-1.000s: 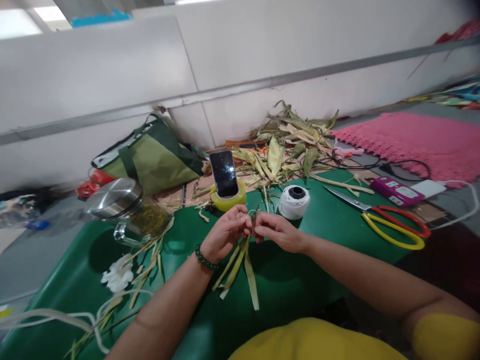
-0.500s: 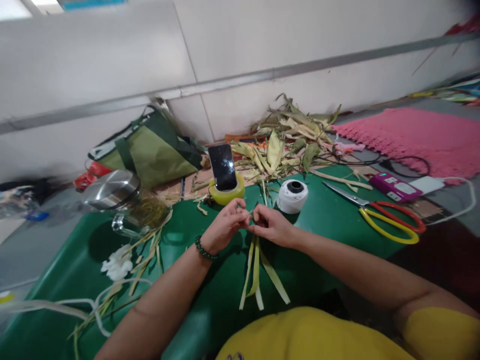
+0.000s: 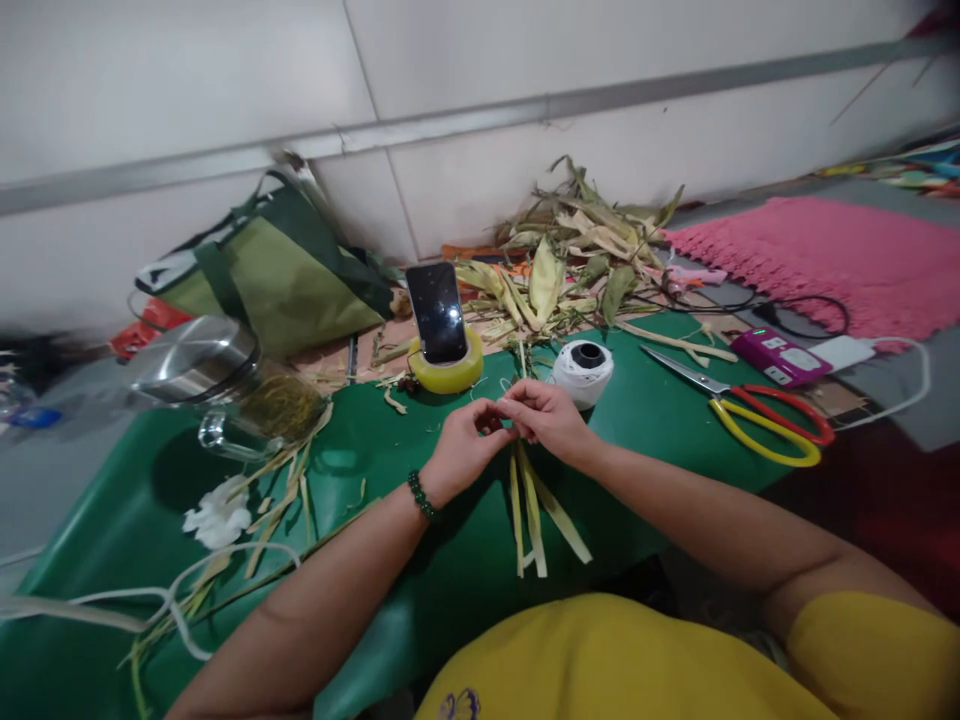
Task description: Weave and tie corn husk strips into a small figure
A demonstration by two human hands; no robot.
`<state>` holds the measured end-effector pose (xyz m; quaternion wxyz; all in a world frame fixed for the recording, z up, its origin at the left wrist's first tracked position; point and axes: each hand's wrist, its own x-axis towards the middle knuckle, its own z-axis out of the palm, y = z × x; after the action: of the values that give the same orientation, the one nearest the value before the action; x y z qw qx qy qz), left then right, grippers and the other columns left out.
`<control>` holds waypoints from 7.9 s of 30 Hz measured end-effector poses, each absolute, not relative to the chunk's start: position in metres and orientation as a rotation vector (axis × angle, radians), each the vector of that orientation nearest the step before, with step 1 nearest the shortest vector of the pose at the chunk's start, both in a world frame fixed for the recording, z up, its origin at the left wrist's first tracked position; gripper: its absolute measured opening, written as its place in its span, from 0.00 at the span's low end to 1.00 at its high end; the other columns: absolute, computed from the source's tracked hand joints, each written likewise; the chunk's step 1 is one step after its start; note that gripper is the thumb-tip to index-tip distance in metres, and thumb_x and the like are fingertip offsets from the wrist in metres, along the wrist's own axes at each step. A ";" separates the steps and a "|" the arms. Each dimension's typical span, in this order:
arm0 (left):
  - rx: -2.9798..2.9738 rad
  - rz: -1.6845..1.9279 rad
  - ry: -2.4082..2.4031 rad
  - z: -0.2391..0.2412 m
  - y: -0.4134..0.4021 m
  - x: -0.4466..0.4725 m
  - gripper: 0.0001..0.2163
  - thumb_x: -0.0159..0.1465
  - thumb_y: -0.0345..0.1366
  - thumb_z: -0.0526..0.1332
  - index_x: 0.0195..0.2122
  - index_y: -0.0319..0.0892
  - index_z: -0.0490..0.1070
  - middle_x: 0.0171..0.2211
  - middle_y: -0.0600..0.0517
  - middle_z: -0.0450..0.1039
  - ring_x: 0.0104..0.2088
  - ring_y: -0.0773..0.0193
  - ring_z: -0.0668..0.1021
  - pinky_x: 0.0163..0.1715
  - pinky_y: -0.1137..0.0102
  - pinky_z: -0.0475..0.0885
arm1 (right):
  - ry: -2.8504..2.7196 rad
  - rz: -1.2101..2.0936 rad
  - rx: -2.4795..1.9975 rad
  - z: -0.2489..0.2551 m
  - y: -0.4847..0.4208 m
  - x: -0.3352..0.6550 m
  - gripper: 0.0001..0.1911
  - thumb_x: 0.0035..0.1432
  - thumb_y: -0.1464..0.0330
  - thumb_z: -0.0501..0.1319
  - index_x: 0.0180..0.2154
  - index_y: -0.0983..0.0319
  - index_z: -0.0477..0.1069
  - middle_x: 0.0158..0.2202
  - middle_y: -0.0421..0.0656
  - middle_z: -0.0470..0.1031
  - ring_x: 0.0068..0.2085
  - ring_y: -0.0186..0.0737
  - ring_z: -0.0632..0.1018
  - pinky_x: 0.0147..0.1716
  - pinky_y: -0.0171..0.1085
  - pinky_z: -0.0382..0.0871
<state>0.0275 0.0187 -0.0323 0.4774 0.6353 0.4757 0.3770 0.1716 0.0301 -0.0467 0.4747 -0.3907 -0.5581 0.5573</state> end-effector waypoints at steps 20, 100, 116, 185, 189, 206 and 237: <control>1.115 1.119 0.966 -0.020 0.011 0.028 0.16 0.50 0.46 0.68 0.26 0.40 0.66 0.24 0.55 0.69 0.22 0.73 0.67 0.23 0.76 0.64 | -1.203 1.566 -0.864 -0.048 0.035 0.174 0.19 0.49 0.54 0.65 0.33 0.63 0.69 0.15 0.30 0.63 0.15 0.25 0.62 0.14 0.28 0.55; 2.038 0.935 1.285 -0.018 0.014 0.011 0.05 0.61 0.34 0.55 0.28 0.42 0.65 0.23 0.56 0.67 0.24 0.68 0.69 0.26 0.74 0.63 | -1.582 1.443 -0.910 -0.048 0.026 0.173 0.18 0.48 0.57 0.67 0.34 0.63 0.69 0.24 0.36 0.67 0.23 0.29 0.67 0.21 0.31 0.65; 2.042 0.969 1.238 -0.016 0.016 0.011 0.05 0.60 0.33 0.56 0.27 0.42 0.66 0.24 0.55 0.69 0.25 0.68 0.70 0.27 0.74 0.65 | -1.516 1.421 -0.944 -0.048 0.022 0.170 0.18 0.47 0.57 0.67 0.34 0.62 0.68 0.21 0.34 0.65 0.20 0.29 0.66 0.19 0.31 0.62; 1.428 0.751 1.106 -0.010 0.022 0.008 0.15 0.56 0.47 0.59 0.23 0.40 0.68 0.21 0.56 0.62 0.25 0.69 0.64 0.28 0.72 0.61 | -1.618 1.310 -0.980 -0.047 0.025 0.176 0.16 0.55 0.56 0.60 0.28 0.62 0.64 0.21 0.34 0.62 0.18 0.27 0.65 0.18 0.30 0.58; 1.585 0.761 1.167 -0.012 0.025 0.005 0.11 0.53 0.43 0.63 0.24 0.39 0.70 0.22 0.54 0.68 0.26 0.67 0.68 0.30 0.71 0.63 | -1.629 1.285 -0.979 -0.047 0.025 0.176 0.14 0.55 0.58 0.59 0.28 0.62 0.63 0.19 0.33 0.61 0.18 0.27 0.64 0.18 0.30 0.57; 1.898 0.939 1.359 -0.016 0.018 0.009 0.06 0.53 0.36 0.64 0.27 0.42 0.68 0.26 0.54 0.73 0.28 0.65 0.74 0.32 0.70 0.68 | -1.622 1.280 -0.992 -0.045 0.025 0.177 0.13 0.55 0.59 0.59 0.28 0.62 0.63 0.21 0.33 0.61 0.18 0.26 0.64 0.18 0.30 0.57; 2.115 0.632 1.344 -0.003 0.035 -0.013 0.10 0.56 0.35 0.59 0.19 0.41 0.65 0.21 0.53 0.66 0.27 0.64 0.68 0.29 0.70 0.62 | -1.911 0.849 -1.263 -0.056 0.038 0.197 0.09 0.54 0.68 0.57 0.24 0.62 0.65 0.21 0.38 0.65 0.25 0.33 0.65 0.25 0.33 0.57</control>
<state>-0.0126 0.0350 -0.0029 0.2752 0.7868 0.5000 0.2352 0.1970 0.0379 -0.0558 0.3423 -0.4856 -0.7352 0.3265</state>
